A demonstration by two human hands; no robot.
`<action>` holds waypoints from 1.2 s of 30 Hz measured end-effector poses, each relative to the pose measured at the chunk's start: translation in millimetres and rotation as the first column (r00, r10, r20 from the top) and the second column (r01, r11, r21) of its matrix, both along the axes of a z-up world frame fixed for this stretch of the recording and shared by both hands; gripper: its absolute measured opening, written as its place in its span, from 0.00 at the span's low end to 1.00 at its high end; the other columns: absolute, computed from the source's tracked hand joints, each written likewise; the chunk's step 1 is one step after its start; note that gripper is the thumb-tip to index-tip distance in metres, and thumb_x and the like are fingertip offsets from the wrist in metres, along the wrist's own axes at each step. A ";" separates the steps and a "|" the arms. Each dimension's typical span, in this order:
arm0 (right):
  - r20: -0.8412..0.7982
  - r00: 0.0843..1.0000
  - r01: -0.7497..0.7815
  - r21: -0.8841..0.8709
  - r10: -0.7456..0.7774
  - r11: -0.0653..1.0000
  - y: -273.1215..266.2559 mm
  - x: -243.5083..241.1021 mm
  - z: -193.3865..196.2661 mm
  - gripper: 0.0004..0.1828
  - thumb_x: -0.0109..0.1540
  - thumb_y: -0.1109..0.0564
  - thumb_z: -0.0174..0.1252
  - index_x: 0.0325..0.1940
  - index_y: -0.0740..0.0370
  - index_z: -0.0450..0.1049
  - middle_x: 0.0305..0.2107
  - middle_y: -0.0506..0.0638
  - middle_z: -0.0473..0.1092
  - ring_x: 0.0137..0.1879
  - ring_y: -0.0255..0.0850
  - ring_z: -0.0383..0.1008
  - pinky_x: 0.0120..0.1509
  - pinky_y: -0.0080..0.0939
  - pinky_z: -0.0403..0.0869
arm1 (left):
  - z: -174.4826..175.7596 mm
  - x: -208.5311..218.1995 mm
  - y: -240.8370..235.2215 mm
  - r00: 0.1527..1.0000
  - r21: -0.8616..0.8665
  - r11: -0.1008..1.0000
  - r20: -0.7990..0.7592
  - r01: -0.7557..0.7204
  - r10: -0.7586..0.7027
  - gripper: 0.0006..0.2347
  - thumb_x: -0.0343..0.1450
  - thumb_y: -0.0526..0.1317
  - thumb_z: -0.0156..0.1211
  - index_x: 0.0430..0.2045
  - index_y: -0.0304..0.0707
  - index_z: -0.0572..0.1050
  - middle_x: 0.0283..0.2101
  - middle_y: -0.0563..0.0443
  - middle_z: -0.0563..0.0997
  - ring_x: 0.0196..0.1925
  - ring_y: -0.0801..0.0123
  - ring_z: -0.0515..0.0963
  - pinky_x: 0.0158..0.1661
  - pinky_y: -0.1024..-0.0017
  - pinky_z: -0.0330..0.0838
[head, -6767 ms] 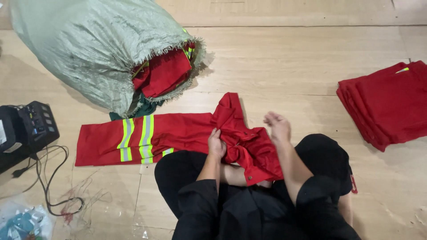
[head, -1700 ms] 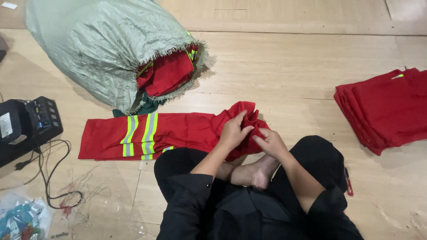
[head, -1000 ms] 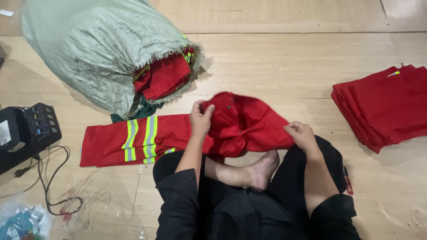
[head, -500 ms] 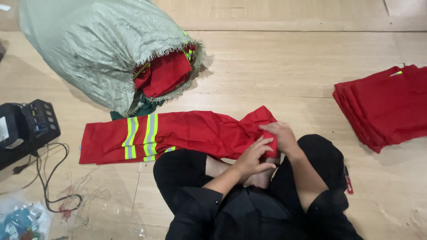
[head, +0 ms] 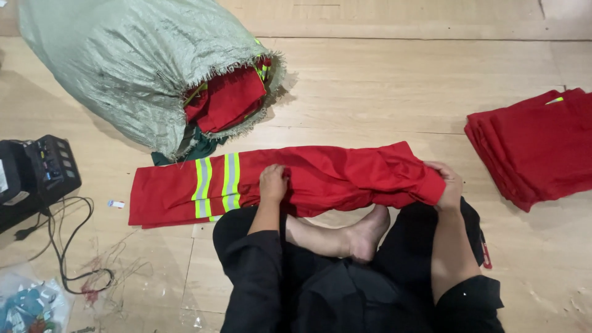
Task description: Folding and stacking red workwear trousers with reflective strips on the floor.
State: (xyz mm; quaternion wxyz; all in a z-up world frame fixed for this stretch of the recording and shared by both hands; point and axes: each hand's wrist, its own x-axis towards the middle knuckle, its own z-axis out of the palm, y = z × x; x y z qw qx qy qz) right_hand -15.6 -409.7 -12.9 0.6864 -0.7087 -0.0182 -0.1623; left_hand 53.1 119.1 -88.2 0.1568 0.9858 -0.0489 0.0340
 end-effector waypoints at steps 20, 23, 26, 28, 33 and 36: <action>-0.335 0.866 0.314 -0.212 -0.371 0.925 30.5 11.7 55.2 0.17 0.76 0.47 0.50 0.61 0.56 0.77 0.57 0.62 0.70 0.69 0.53 0.66 0.78 0.51 0.60 | -3.4 5.2 -18.3 0.906 0.175 0.984 -0.415 -0.010 0.083 0.14 0.67 0.49 0.68 0.44 0.52 0.80 0.48 0.50 0.80 0.57 0.53 0.76 0.54 0.57 0.73; -0.490 0.830 0.339 0.067 -0.265 0.938 -1.9 47.4 -59.4 0.25 0.66 0.52 0.68 0.66 0.51 0.72 0.40 0.57 0.75 0.33 0.51 0.80 0.29 0.48 0.80 | 0.4 3.5 -18.3 0.929 0.199 0.980 -0.358 -0.023 0.094 0.10 0.70 0.47 0.63 0.39 0.47 0.80 0.44 0.48 0.81 0.54 0.52 0.78 0.51 0.55 0.75; -0.551 0.798 0.368 0.128 -0.243 0.921 7.7 58.3 -53.4 0.26 0.63 0.57 0.68 0.65 0.49 0.73 0.41 0.59 0.75 0.34 0.54 0.80 0.30 0.55 0.81 | 47.4 6.0 -15.3 0.963 -0.005 0.986 -0.212 -0.169 0.164 0.07 0.72 0.43 0.58 0.32 0.41 0.77 0.40 0.43 0.78 0.51 0.47 0.77 0.49 0.55 0.76; -0.538 0.783 0.386 0.028 -0.312 0.922 14.8 73.1 -22.4 0.26 0.63 0.59 0.67 0.65 0.49 0.74 0.45 0.60 0.74 0.41 0.52 0.78 0.37 0.56 0.78 | 74.6 11.2 -9.1 0.954 -0.114 0.966 -0.217 -0.234 0.205 0.08 0.75 0.45 0.54 0.37 0.40 0.74 0.38 0.36 0.79 0.49 0.41 0.79 0.49 0.50 0.75; -0.425 0.809 0.397 -0.111 -0.405 0.911 11.2 121.6 56.0 0.25 0.63 0.66 0.61 0.63 0.50 0.77 0.48 0.64 0.74 0.54 0.54 0.77 0.50 0.56 0.77 | 120.4 37.2 37.9 0.994 -0.233 0.968 -0.072 -0.093 0.078 0.13 0.76 0.48 0.59 0.45 0.37 0.73 0.40 0.30 0.83 0.48 0.36 0.82 0.49 0.46 0.75; -0.192 0.891 0.405 -0.075 -0.412 0.911 -10.6 169.2 71.4 0.27 0.59 0.70 0.64 0.61 0.54 0.78 0.45 0.60 0.74 0.49 0.43 0.78 0.53 0.43 0.79 | 117.8 74.2 81.5 0.946 0.063 0.976 0.243 0.208 -0.217 0.17 0.60 0.47 0.75 0.40 0.48 0.78 0.31 0.48 0.83 0.40 0.53 0.85 0.44 0.57 0.78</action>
